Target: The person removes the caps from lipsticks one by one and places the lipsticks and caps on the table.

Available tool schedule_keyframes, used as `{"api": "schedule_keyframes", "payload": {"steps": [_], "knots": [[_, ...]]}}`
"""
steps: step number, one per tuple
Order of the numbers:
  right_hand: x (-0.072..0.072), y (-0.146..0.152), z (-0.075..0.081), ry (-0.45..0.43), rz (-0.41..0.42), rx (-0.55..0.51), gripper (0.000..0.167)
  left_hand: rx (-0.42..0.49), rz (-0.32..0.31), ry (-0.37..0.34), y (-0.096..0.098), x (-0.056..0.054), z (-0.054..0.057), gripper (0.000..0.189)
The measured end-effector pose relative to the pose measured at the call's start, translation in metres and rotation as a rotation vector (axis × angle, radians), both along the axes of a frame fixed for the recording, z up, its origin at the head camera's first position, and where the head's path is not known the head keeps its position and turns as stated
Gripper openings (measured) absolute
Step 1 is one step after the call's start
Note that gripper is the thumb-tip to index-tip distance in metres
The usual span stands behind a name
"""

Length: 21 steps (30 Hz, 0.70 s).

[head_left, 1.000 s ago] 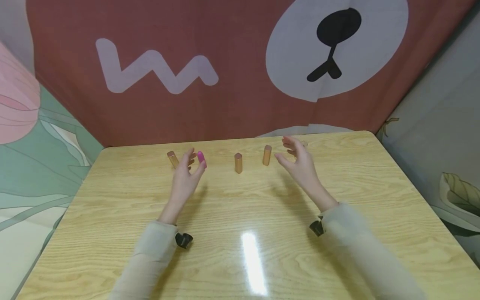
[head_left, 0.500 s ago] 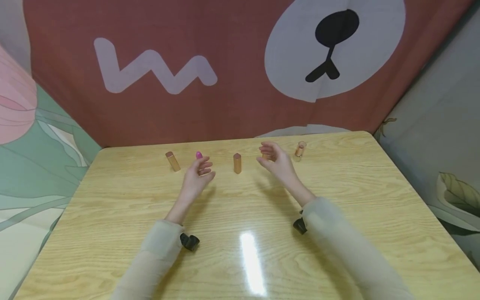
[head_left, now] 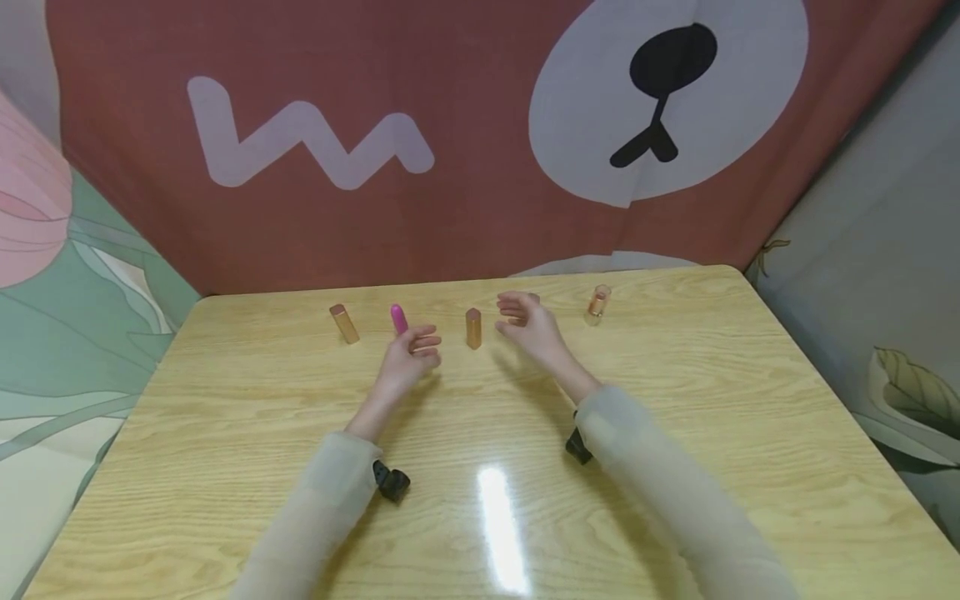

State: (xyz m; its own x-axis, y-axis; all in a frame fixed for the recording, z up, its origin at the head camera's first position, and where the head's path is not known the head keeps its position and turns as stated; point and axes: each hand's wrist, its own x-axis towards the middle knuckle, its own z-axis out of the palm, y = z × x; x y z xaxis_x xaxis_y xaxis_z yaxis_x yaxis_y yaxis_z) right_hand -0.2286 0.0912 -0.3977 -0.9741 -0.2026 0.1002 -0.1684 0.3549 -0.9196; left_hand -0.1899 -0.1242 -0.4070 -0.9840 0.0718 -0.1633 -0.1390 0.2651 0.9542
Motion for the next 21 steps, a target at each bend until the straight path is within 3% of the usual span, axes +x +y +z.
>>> {"api": "schedule_keyframes", "payload": {"steps": [12, 21], "knots": [[-0.008, -0.014, -0.007, -0.019, 0.106, 0.039, 0.048, 0.039, 0.005, -0.039, 0.002, -0.002, -0.008, 0.053], [-0.008, -0.021, -0.009, -0.025, 0.101, 0.09, 0.044, 0.028, -0.014, -0.052, 0.002, -0.003, -0.01, 0.051]]}}
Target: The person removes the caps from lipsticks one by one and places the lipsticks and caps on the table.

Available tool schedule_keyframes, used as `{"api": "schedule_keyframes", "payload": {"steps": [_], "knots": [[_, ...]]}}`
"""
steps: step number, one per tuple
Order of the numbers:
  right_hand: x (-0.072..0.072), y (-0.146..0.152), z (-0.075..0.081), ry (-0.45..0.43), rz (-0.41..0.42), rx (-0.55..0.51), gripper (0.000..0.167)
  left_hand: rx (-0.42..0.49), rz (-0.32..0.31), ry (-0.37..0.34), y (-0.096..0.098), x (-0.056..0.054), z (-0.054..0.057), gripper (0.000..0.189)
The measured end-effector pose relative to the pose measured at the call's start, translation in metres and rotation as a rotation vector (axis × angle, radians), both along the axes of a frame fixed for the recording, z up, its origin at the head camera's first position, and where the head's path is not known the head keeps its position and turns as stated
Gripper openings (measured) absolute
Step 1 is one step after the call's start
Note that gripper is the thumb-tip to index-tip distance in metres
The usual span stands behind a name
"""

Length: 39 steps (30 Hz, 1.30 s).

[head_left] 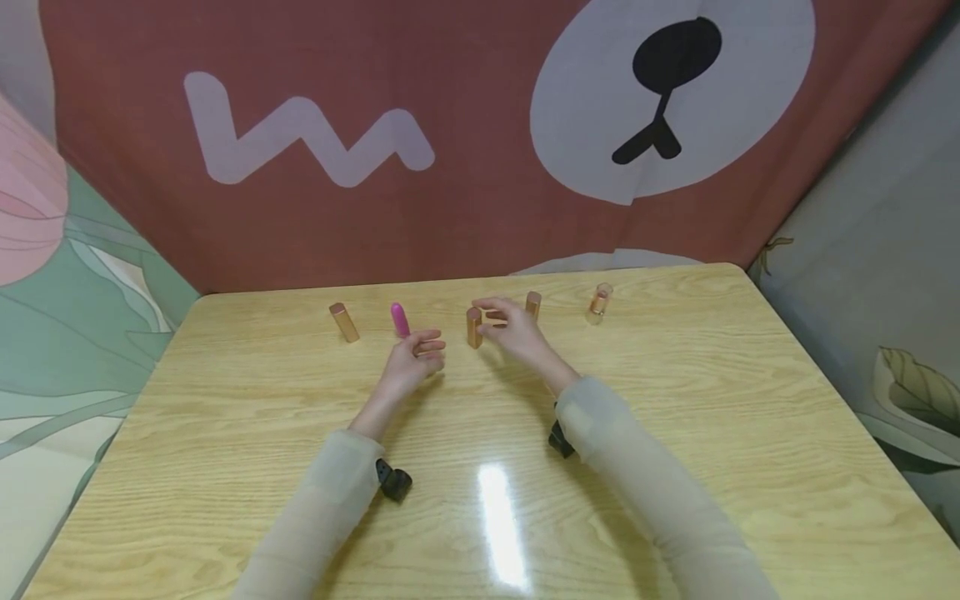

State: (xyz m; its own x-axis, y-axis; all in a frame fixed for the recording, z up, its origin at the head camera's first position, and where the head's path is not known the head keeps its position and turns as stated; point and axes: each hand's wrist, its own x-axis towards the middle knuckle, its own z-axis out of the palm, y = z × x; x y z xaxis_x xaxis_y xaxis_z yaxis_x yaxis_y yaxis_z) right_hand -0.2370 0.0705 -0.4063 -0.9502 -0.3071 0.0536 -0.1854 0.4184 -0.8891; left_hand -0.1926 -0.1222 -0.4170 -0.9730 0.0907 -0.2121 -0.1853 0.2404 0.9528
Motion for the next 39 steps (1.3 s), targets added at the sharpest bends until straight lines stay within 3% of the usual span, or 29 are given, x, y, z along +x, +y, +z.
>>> {"api": "schedule_keyframes", "payload": {"steps": [8, 14, 23, 39], "knots": [[0.001, -0.003, 0.0, -0.02, -0.028, 0.021, 0.038, -0.006, -0.012, -0.006, 0.002, -0.002, 0.0, 0.051], [0.002, -0.005, -0.001, -0.048, -0.063, -0.02, 0.027, -0.018, -0.014, -0.005, 0.003, -0.003, 0.0, 0.05], [0.005, -0.004, -0.001, -0.08, -0.113, -0.032, 0.026, -0.012, -0.017, -0.027, 0.008, -0.002, 0.002, 0.052], [0.016, 0.001, 0.009, -0.157, -0.157, -0.205, 0.028, -0.074, -0.121, 0.014, 0.022, 0.001, 0.005, 0.051]]}}
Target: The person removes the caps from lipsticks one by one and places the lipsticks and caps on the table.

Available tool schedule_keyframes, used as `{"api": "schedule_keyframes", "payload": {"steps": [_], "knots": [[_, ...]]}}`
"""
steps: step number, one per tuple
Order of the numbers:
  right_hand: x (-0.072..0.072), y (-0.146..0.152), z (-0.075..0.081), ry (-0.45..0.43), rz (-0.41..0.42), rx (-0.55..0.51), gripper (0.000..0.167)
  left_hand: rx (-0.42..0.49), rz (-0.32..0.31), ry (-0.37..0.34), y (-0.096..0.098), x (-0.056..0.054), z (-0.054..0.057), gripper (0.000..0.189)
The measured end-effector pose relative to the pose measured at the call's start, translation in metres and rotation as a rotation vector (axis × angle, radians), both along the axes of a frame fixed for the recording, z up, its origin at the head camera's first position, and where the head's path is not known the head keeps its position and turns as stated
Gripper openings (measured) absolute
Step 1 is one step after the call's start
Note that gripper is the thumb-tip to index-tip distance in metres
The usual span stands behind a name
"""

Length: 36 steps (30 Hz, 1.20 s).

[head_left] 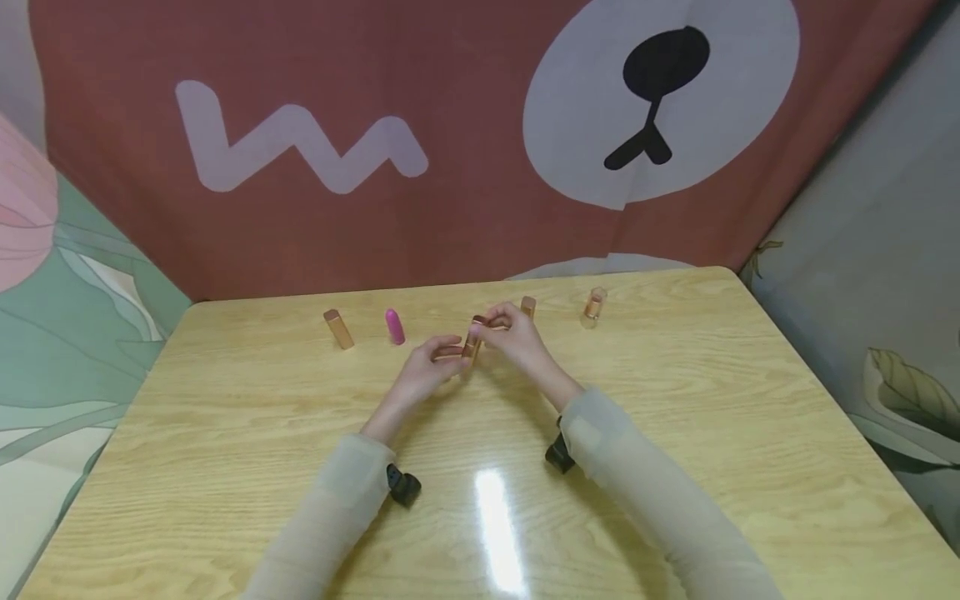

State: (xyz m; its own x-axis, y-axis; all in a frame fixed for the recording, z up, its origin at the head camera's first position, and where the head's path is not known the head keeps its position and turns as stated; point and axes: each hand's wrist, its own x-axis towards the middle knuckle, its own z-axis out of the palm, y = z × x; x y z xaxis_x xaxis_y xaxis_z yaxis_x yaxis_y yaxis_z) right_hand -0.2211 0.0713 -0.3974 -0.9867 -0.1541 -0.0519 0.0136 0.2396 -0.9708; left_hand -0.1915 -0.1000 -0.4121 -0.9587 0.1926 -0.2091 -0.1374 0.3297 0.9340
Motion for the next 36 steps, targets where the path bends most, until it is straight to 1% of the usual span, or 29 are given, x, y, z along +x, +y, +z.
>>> {"api": "schedule_keyframes", "payload": {"steps": [4, 6, 10, 13, 16, 19, 23, 28, 32, 36], "knots": [[0.003, -0.001, 0.003, -0.035, 0.013, -0.045, 0.03, -0.006, -0.021, 0.013, 0.002, 0.001, 0.002, 0.05], [0.005, -0.001, 0.004, -0.051, 0.013, -0.058, 0.03, 0.004, -0.021, 0.017, 0.002, 0.002, 0.002, 0.048], [0.006, -0.001, 0.004, -0.077, 0.004, -0.097, 0.03, 0.009, -0.012, 0.049, 0.004, 0.002, 0.002, 0.044], [0.006, -0.002, 0.004, -0.096, -0.005, -0.147, 0.029, 0.007, 0.003, 0.061, 0.006, 0.001, 0.002, 0.042], [0.007, -0.002, 0.004, -0.096, -0.001, -0.186, 0.03, 0.002, 0.013, 0.07, 0.007, 0.002, 0.004, 0.041], [0.009, -0.001, 0.003, -0.079, 0.029, -0.186, 0.034, 0.018, 0.025, 0.073, 0.008, 0.003, 0.005, 0.04], [0.011, 0.0, 0.0, -0.066, 0.06, -0.18, 0.038, 0.04, 0.026, 0.075, 0.008, 0.004, 0.005, 0.039], [0.014, 0.0, 0.0, -0.073, 0.045, -0.169, 0.039, 0.031, 0.008, 0.082, 0.008, 0.005, 0.005, 0.038], [0.014, 0.0, 0.001, -0.094, 0.028, -0.156, 0.042, 0.025, 0.012, 0.09, 0.01, 0.005, 0.004, 0.036], [0.015, 0.0, 0.001, -0.123, 0.023, -0.17, 0.042, 0.056, 0.015, 0.086, 0.011, 0.006, 0.004, 0.036]]}}
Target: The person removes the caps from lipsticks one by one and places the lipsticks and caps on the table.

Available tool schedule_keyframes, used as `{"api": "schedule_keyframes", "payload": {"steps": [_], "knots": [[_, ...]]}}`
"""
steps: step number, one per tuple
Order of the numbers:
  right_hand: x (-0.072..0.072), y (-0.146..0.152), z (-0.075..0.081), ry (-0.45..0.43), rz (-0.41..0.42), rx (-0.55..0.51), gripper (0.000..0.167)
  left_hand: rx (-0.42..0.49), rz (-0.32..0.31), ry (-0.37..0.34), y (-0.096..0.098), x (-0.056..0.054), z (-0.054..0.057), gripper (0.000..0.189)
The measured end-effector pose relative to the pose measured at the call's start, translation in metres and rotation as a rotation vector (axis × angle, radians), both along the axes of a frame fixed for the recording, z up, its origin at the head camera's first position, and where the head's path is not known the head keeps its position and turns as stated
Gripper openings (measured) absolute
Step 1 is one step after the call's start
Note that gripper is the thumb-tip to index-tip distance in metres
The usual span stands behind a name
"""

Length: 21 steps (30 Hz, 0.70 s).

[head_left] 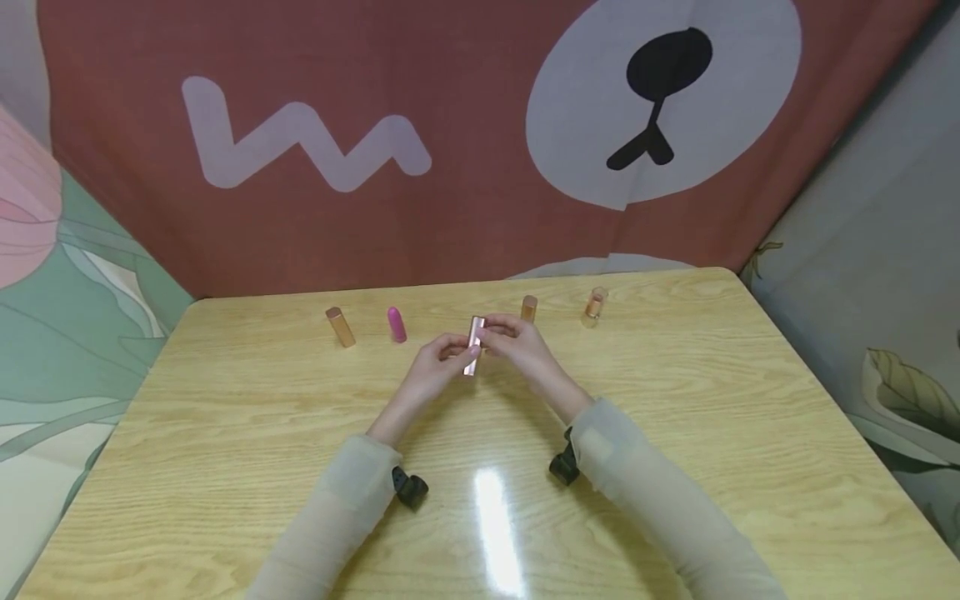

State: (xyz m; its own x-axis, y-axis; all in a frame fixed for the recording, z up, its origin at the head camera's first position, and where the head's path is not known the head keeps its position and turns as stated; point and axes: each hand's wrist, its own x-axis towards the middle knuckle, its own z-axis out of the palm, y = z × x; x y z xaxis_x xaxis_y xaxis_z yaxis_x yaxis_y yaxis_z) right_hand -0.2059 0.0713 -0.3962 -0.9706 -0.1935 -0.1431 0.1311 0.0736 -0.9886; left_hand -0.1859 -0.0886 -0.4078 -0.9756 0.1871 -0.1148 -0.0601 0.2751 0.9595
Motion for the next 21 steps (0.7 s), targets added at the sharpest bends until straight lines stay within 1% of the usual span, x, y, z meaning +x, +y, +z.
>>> {"api": "schedule_keyframes", "payload": {"steps": [4, 8, 12, 16, 21], "knots": [[0.0003, 0.0015, 0.0029, -0.03, 0.002, -0.031, 0.042, 0.044, 0.0, -0.009, 0.0024, 0.0, 0.0018, 0.035], [-0.0012, 0.003, 0.0054, -0.041, 0.003, -0.063, 0.042, 0.077, 0.011, 0.011, 0.0039, -0.0003, 0.0036, 0.034], [-0.002, 0.0051, 0.0062, -0.049, 0.016, -0.062, 0.042, 0.096, 0.02, 0.011, 0.0041, 0.0001, 0.0041, 0.033], [-0.0013, 0.0075, 0.0051, -0.059, 0.026, -0.077, 0.043, 0.105, 0.005, -0.003, 0.0036, 0.0022, 0.0046, 0.035], [-0.0005, 0.0093, 0.0061, -0.064, 0.012, -0.107, 0.043, 0.112, -0.017, 0.003, 0.0026, 0.0032, 0.0055, 0.037]]}}
